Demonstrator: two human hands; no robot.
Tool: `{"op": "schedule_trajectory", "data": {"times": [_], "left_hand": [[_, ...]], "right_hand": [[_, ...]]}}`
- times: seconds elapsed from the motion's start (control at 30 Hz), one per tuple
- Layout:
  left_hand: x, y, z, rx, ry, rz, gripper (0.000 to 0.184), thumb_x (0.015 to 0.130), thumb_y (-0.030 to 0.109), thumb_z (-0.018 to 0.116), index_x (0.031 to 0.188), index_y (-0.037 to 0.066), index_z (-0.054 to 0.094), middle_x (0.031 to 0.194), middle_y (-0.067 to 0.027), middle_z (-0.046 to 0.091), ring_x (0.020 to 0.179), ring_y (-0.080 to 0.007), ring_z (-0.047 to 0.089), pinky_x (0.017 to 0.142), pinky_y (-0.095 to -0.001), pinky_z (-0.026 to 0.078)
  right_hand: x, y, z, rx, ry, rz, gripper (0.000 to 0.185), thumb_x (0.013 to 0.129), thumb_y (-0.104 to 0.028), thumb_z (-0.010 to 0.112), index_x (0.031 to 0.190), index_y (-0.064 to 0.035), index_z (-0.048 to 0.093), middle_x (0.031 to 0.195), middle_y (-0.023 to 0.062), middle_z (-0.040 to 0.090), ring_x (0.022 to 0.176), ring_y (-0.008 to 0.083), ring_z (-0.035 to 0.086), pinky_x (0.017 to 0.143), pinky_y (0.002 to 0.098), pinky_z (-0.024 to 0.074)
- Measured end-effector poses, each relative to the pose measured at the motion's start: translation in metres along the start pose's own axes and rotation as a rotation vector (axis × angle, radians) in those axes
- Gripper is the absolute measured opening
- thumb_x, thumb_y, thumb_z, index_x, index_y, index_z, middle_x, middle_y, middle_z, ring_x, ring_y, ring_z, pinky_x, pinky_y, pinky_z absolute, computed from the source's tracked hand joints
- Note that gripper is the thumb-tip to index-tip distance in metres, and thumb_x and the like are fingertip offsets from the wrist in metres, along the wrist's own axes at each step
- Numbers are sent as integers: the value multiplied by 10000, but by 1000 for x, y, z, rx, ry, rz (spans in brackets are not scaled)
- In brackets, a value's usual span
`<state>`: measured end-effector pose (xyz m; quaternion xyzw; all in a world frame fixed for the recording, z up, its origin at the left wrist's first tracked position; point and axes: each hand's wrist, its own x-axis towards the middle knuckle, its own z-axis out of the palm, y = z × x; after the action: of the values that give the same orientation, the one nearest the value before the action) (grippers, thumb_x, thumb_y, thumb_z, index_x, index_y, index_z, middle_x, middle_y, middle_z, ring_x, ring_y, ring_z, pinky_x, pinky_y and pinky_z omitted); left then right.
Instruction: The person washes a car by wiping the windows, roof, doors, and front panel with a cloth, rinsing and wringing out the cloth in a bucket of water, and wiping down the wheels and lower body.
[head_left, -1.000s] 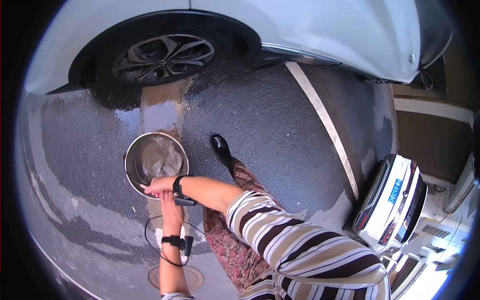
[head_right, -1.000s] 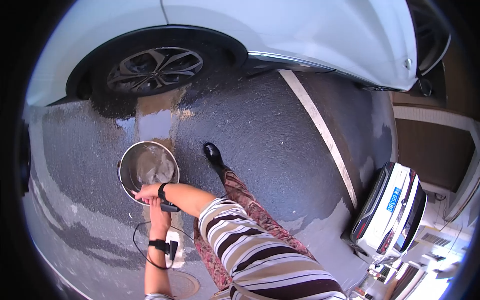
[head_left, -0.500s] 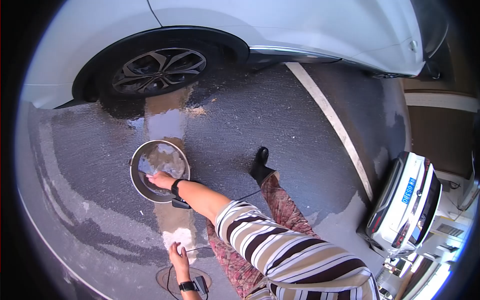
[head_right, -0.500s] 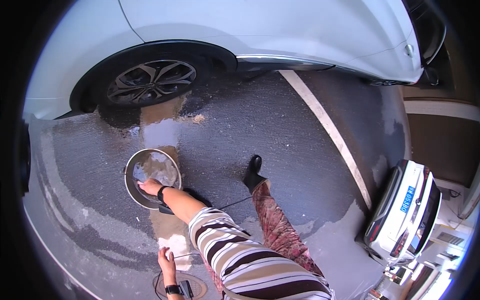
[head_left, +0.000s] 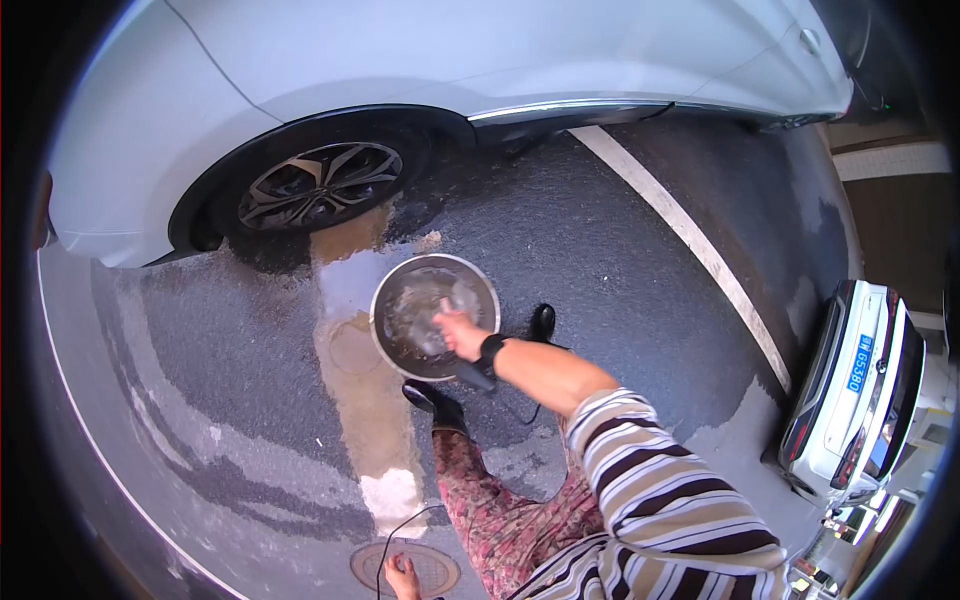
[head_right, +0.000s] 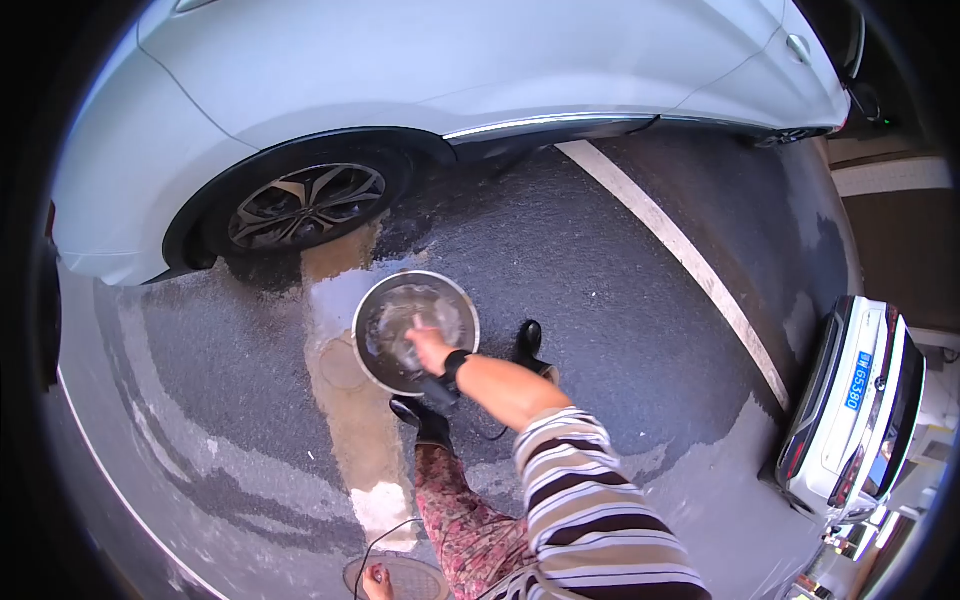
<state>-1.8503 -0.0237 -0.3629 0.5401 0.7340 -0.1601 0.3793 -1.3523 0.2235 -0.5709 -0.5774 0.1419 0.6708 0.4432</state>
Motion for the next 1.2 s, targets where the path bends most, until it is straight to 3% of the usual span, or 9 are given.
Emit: {"op": "schedule_trajectory", "data": {"times": [0.2, 0.33, 0.43, 0.53, 0.7, 0.8, 0.93, 1.07, 1.2], "left_hand": [[51, -41, 18, 37, 92, 120, 307, 721, 16, 706, 1018, 19, 631, 956, -173, 601, 881, -317, 605, 784, -396, 488], [96, 22, -9, 38, 106, 210, 328, 724, 1, 699, 1044, 16, 627, 962, -176, 607, 908, -343, 607, 812, -415, 491], [122, 90, -30, 80, 59, 355, 318, 739, -2, 684, 1052, 8, 629, 977, -173, 621, 915, -345, 614, 808, -409, 493], [137, 178, -41, 109, -22, 460, 300, 758, 2, 672, 1056, 1, 631, 994, -170, 638, 930, -334, 628, 790, -410, 495], [141, 320, -41, -74, -402, 389, 293, 901, 108, 669, 1182, 32, 631, 1122, -89, 685, 1048, -174, 636, 839, -298, 499], [133, 410, -32, 72, -439, 446, 353, 882, 79, 657, 1226, 11, 612, 1137, -119, 668, 1083, -206, 630, 835, -315, 538], [127, 522, -5, 164, -501, 446, 372, 885, 85, 657, 1246, 16, 600, 1198, -129, 643, 1126, -217, 612, 879, -319, 524], [126, 611, 36, 265, -535, 632, 417, 884, 101, 656, 1286, 36, 572, 1240, -135, 623, 1173, -237, 587, 940, -356, 496], [118, 686, 89, 357, -567, 805, 440, 868, 113, 667, 1291, 52, 565, 1257, -153, 617, 1192, -270, 575, 972, -394, 472]], "right_hand": [[-31, -61, -107, 12, 331, -140, 215, 844, -176, 672, 766, -144, 475, 535, -39, 355, 396, 95, 311, 362, 293, 243], [-30, -92, -212, -4, 544, -222, 170, 787, -203, 706, 835, -95, 584, 580, 14, 460, 446, 142, 389, 409, 362, 286], [-36, -114, -281, -56, 595, -188, 271, 760, -225, 737, 930, -67, 597, 694, 51, 542, 567, 165, 501, 470, 362, 359], [-22, -128, -336, -43, 857, -230, 222, 814, -203, 706, 904, -104, 529, 516, -3, 396, 386, 134, 356, 353, 313, 262], [-22, -140, -425, -332, 771, -109, 416, 747, -322, 751, 983, 11, 673, 902, 149, 696, 860, 257, 657, 792, 377, 494], [25, -100, -506, -249, 770, -327, 396, 753, -322, 747, 974, -1, 680, 821, 148, 689, 775, 247, 666, 711, 373, 505], [-40, -118, -518, -125, 564, -108, 247, 738, -298, 752, 799, -74, 668, 552, 33, 533, 419, 148, 475, 397, 347, 355], [-55, -125, -541, -122, 527, -82, 254, 726, -302, 744, 769, -69, 654, 564, 40, 533, 423, 147, 491, 397, 332, 379], [-60, -121, -581, -212, 704, -170, 307, 754, -313, 736, 876, -34, 700, 728, 133, 682, 732, 261, 688, 695, 420, 533]]}}
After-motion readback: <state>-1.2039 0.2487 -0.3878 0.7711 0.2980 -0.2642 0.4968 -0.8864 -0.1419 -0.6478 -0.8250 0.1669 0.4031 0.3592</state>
